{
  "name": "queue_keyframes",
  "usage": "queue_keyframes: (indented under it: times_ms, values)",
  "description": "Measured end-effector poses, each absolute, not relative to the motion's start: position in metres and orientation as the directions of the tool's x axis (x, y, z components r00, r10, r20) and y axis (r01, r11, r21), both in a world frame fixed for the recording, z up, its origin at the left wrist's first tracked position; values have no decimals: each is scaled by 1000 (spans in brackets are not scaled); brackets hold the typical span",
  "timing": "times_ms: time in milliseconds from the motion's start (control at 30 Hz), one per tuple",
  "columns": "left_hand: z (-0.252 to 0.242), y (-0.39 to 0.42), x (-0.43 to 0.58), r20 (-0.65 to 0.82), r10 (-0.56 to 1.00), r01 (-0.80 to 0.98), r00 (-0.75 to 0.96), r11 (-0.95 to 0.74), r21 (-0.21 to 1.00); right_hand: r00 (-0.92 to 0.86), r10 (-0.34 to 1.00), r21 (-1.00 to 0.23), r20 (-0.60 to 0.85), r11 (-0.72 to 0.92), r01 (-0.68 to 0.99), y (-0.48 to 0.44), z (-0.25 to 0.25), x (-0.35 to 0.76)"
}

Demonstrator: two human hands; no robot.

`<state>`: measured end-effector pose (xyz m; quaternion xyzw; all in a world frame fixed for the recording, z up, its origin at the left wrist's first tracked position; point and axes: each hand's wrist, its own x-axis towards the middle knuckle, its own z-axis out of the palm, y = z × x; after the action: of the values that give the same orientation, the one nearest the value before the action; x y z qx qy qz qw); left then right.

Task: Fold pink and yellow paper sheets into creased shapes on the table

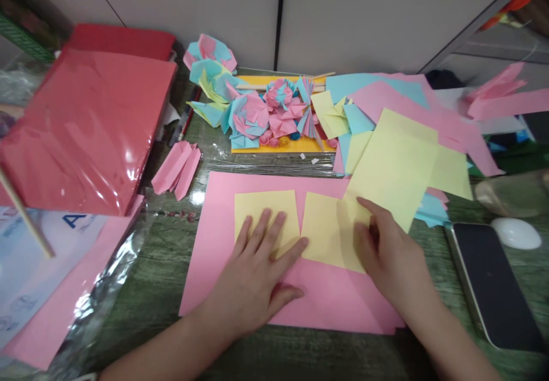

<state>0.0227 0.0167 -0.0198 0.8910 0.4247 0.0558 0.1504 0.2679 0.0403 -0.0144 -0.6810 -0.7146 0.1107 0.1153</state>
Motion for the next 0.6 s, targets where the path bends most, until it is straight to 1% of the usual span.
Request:
queue_keyframes:
  times_ms: [133, 367, 600]
  values:
    - [-16, 18, 22, -38, 758, 725, 651, -605, 330, -49, 999, -315, 20, 52, 948, 41, -15, 268]
    - [-13, 21, 19, -72, 721, 702, 689, -638, 318, -41, 999, -321, 7, 41, 946, 42, -16, 269]
    - [-14, 20, 17, -83, 719, 701, 690, -635, 325, -50, 999, -324, 17, 53, 944, 42, -16, 271]
